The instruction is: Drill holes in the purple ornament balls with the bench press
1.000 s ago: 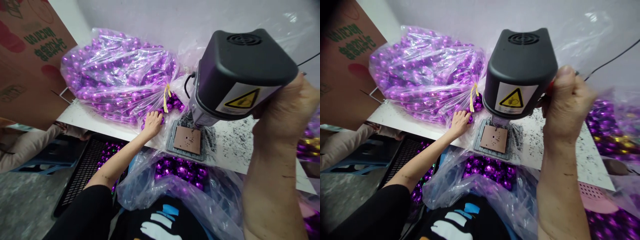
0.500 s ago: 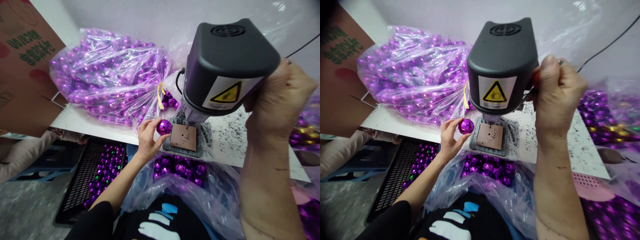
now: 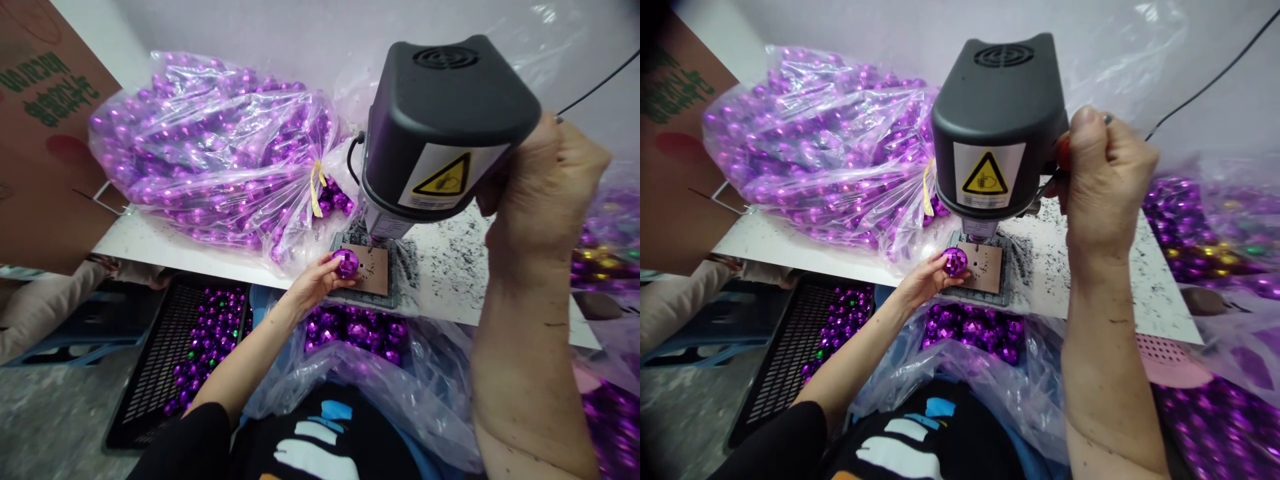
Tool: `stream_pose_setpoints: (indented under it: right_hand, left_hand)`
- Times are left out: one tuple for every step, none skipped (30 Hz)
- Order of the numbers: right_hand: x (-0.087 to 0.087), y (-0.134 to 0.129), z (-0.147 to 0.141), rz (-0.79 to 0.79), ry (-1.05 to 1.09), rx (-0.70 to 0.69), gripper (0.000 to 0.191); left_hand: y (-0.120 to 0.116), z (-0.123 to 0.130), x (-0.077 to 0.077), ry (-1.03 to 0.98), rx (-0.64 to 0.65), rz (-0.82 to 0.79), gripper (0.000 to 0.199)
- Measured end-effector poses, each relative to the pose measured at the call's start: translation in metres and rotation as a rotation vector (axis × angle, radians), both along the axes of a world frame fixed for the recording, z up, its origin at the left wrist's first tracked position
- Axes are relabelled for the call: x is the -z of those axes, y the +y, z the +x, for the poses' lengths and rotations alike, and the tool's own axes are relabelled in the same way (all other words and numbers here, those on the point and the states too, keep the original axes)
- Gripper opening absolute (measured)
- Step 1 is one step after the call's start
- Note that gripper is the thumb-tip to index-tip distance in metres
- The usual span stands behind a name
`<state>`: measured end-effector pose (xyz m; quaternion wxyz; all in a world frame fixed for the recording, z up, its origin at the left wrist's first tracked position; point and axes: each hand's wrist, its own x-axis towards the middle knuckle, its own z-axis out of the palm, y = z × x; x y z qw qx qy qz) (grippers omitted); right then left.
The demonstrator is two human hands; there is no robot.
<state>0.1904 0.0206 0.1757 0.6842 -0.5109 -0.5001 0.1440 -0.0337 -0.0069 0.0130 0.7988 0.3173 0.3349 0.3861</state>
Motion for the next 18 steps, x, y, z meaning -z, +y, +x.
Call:
stream_pose_setpoints:
  right_hand:
    - [0.000,0.000,0.000,-0.006,0.006,-0.002,0.041]
    - [-0.001,0.000,-0.001,-0.008,0.012,-0.005,0.040]
    - [-0.001,-0.001,-0.002,-0.004,0.016,-0.010,0.041]
    - [-0.002,-0.001,-0.003,0.005,0.018,-0.015,0.041]
    - [-0.002,-0.001,-0.005,0.022,0.023,-0.019,0.041]
    - [-0.003,-0.002,-0.006,0.035,0.028,-0.024,0.041]
    - [-0.004,-0.002,-0.007,0.040,0.035,-0.025,0.040]
    - [-0.004,-0.002,-0.008,0.035,0.044,-0.024,0.040]
    - [-0.005,-0.002,-0.008,0.019,0.052,-0.024,0.039]
    - [-0.005,-0.002,-0.009,-0.001,0.057,-0.025,0.039]
    - [-0.005,-0.002,-0.008,-0.018,0.060,-0.027,0.039]
    - [-0.005,-0.002,-0.008,-0.025,0.058,-0.026,0.039]
    - [-0.005,-0.002,-0.007,-0.024,0.057,-0.027,0.039]
    - [-0.004,-0.002,-0.007,-0.018,0.054,-0.030,0.039]
    - [-0.003,-0.001,-0.006,-0.007,0.052,-0.034,0.039]
    - [-0.002,-0.001,-0.005,0.007,0.049,-0.037,0.039]
    - [-0.001,0.000,-0.005,0.020,0.044,-0.042,0.039]
    - [0.000,0.000,-0.004,0.029,0.040,-0.046,0.040]
  left_hand:
    - [0.000,0.002,0.001,0.035,-0.016,0.044,0.047]
    - [0.001,0.003,0.002,0.084,-0.041,0.101,0.050]
    - [0.001,0.005,0.003,0.141,-0.072,0.168,0.053]
    - [0.002,0.007,0.005,0.198,-0.106,0.241,0.056]
    - [0.002,0.009,0.007,0.251,-0.135,0.313,0.058]
    - [0.003,0.011,0.009,0.296,-0.154,0.377,0.060]
    - [0.003,0.013,0.011,0.341,-0.160,0.433,0.062]
    - [0.004,0.015,0.012,0.392,-0.157,0.481,0.063]
    - [0.005,0.017,0.013,0.451,-0.150,0.530,0.064]
    - [0.006,0.019,0.014,0.517,-0.143,0.586,0.064]
    - [0.007,0.020,0.014,0.586,-0.137,0.650,0.062]
    - [0.008,0.022,0.014,0.652,-0.135,0.718,0.060]
    - [0.010,0.023,0.015,0.711,-0.139,0.778,0.058]
    - [0.012,0.024,0.016,0.756,-0.148,0.823,0.057]
    - [0.013,0.025,0.017,0.787,-0.159,0.847,0.056]
    - [0.015,0.025,0.019,0.804,-0.171,0.853,0.056]
    - [0.016,0.026,0.020,0.807,-0.182,0.847,0.055]
    - [0.018,0.026,0.022,0.799,-0.191,0.837,0.055]
